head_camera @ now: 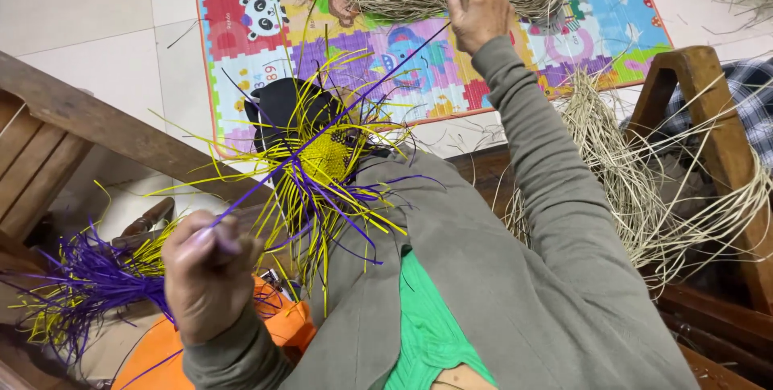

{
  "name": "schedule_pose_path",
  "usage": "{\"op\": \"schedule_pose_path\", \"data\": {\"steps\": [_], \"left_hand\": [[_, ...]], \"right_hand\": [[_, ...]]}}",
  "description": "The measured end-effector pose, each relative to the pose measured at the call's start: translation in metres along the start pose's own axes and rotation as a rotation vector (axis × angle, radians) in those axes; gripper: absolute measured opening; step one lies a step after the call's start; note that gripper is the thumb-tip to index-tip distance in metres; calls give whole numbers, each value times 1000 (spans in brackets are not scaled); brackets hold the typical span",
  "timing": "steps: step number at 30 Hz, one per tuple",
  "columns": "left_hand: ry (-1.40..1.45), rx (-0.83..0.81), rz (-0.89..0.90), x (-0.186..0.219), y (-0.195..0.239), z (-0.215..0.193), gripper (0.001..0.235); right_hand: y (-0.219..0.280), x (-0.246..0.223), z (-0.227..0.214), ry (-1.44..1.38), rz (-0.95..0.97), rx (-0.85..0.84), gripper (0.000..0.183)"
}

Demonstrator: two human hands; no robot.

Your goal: Weaving a hat using yellow and purple plastic strips.

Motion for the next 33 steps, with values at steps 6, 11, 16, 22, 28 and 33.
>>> {"op": "schedule_pose_path", "data": {"steps": [6,11,16,22,28,33], "left_hand": [[244,66,229,27,38,-36,16],[219,49,502,58,57,-64,27],[6,296,827,88,98,-96,38],[-618,267,853,38,13,21,21],[-1099,-16,528,-36,-87,117,10],[-1144,-52,448,-79,-103,100,10]], "right_hand": [[4,57,0,77,76,16,55],[13,95,-11,141,221,13,57],[28,170,3,3,322,44,52],[49,-37,-54,-1178,-87,-269,38],[101,-228,-85,-1169,-370,-758,51],[108,-263,-60,-1173,-384,-897,50]]}}
Point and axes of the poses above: each hand's wrist, its own y-axis away from the middle knuckle, its own z-axis out of the palm, x = y × z, the point moved 10 cm from there along -y, towards the middle knuckle, and after that the axes turned 15 degrees about -x, right-handed, at the moved point
